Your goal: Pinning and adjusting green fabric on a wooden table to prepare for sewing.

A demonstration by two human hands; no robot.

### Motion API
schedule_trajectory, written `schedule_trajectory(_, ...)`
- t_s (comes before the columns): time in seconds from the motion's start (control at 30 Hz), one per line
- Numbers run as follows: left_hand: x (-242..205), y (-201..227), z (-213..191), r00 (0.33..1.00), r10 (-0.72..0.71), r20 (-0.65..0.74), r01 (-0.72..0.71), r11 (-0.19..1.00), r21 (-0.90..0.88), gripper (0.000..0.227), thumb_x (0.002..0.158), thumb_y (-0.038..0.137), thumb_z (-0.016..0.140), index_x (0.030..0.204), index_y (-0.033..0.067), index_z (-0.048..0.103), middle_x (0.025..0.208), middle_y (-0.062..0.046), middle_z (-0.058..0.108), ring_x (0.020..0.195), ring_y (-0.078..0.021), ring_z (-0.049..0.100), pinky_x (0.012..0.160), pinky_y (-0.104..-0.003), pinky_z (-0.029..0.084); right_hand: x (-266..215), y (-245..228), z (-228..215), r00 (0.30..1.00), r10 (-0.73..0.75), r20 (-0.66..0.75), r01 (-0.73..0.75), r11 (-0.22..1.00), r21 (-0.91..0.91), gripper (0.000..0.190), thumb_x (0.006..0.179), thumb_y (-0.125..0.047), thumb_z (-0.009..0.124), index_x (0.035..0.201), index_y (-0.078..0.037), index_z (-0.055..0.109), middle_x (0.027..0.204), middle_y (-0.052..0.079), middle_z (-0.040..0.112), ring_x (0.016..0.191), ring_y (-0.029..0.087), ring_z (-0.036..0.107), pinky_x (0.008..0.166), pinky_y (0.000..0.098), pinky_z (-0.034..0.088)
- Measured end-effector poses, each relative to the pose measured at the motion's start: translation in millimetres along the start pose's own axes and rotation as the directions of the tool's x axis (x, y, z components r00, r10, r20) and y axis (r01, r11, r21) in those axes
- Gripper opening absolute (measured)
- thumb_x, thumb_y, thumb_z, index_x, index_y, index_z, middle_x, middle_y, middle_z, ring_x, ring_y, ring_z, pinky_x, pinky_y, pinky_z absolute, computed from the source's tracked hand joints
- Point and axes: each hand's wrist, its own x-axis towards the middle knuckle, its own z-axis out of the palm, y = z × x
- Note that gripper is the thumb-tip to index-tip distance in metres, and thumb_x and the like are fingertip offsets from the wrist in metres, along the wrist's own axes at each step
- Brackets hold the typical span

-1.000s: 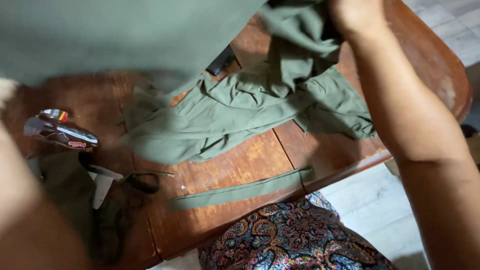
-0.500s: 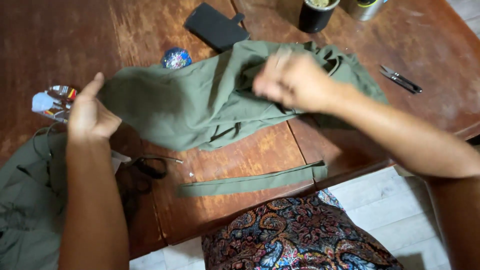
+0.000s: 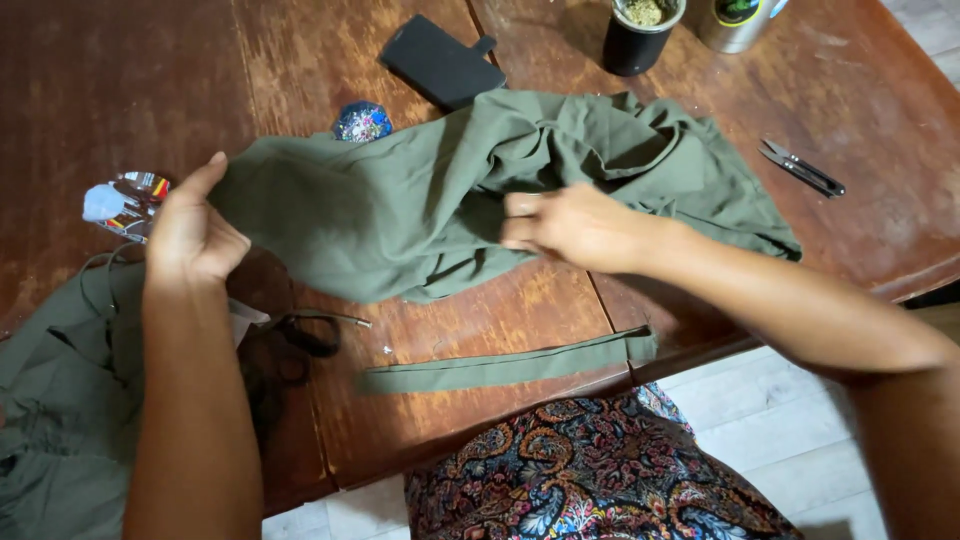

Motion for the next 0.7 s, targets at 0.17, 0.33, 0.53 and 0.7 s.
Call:
schedule_trajectory(0.17, -8.5, -0.6, -3.7, 0.998, -0.054, 0.017, 0.053, 0.996, 0.073, 0.021, 0.084, 0.021, 0.073, 0.105, 0.0168, 0.068, 0.108, -0.004, 0.077, 0.106, -0.0175, 0.075, 0.099, -0.035, 0.060, -101.7, -32.5, -82.2, 0.898, 0.360, 0.254, -0.400, 0.908, 0.127, 0.006, 0.091, -0.019, 0.066, 0.090, -0.015, 0.061, 0.084, 0.000, 0.060, 0.066, 0.019, 0.062, 0.062, 0.0387, 0.050)
schedule_trajectory(0.33, 0.5, -14.7, -27.8, 0.994, 0.094, -0.057, -0.076, 0.964, 0.256, 0.052, 0.090, 0.014, 0.077, 0.120, 0.0239, 0.036, 0.119, -0.011, 0.067, 0.104, -0.0231, 0.072, 0.080, -0.056, 0.060, -288.1, -24.0, -79.6, 0.117, 0.805, 0.582, -0.831, 0.401, -0.387, 0.031, 0.070, -0.065, 0.079, 0.101, -0.058, 0.076, 0.079, -0.031, 0.081, 0.069, -0.009, 0.076, 0.072, 0.0123, 0.056)
schedule_trajectory(0.53, -25.7, -23.7, -27.5, 0.981, 0.174, -0.086, -0.020, 0.533, 0.846, 0.047, 0.080, 0.030, 0.087, 0.082, 0.0166, 0.043, 0.083, -0.001, 0.063, 0.083, -0.0094, 0.067, 0.070, -0.020, 0.045, -395.8, 5.1, -60.8, 0.169, 0.982, -0.082, -0.783, 0.083, -0.617, 0.090, 0.048, -0.089, 0.062, 0.133, -0.060, 0.057, 0.091, -0.005, 0.081, 0.077, 0.023, 0.080, 0.071, 0.0345, 0.062)
schedule_trajectory(0.7, -27.9, -12.6, -26.7, 0.983, 0.185, 0.013, -0.113, 0.544, 0.831, 0.022, 0.093, 0.029, 0.079, 0.094, 0.0145, 0.063, 0.077, -0.002, 0.062, 0.062, -0.0130, 0.057, 0.054, -0.029, 0.043, -226.1, -1.2, -98.8, 0.554, 0.832, -0.034, -0.831, 0.549, -0.095, 0.042, 0.081, -0.040, 0.074, 0.117, -0.019, 0.069, 0.116, -0.001, 0.071, 0.096, 0.020, 0.069, 0.082, 0.0357, 0.052)
